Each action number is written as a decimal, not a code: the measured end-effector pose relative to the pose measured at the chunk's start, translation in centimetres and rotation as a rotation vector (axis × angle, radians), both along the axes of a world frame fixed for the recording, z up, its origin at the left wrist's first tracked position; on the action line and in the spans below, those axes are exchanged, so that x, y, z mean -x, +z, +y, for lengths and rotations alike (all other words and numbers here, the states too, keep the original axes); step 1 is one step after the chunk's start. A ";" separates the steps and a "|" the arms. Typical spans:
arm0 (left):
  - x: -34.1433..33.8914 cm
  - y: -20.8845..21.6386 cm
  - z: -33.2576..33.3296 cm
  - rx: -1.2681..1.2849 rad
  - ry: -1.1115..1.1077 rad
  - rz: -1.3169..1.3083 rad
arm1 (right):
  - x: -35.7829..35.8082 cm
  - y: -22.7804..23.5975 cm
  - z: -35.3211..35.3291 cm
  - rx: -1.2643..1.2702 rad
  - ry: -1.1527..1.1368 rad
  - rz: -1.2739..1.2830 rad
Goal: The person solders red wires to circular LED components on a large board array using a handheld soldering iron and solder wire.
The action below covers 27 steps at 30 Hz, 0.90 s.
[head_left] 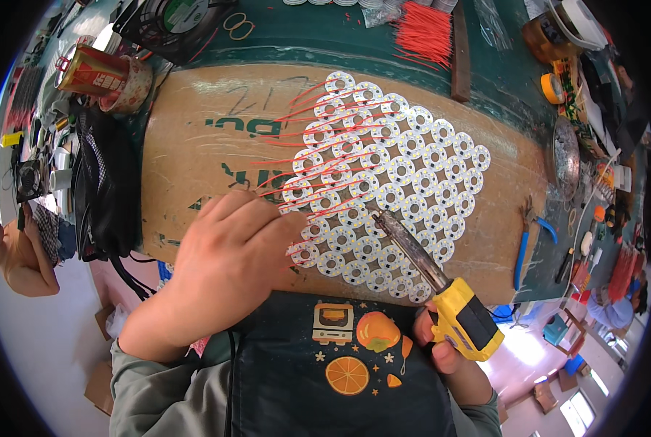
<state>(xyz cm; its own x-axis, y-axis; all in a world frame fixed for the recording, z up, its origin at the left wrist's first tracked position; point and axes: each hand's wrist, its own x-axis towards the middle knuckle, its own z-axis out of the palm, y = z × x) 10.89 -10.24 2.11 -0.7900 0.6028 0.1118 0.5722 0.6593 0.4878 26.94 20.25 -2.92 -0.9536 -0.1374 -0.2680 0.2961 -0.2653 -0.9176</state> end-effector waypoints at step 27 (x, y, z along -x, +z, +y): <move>-1.0 -4.6 3.4 -0.132 -0.061 0.165 | -0.9 -0.8 1.4 -0.237 0.202 0.065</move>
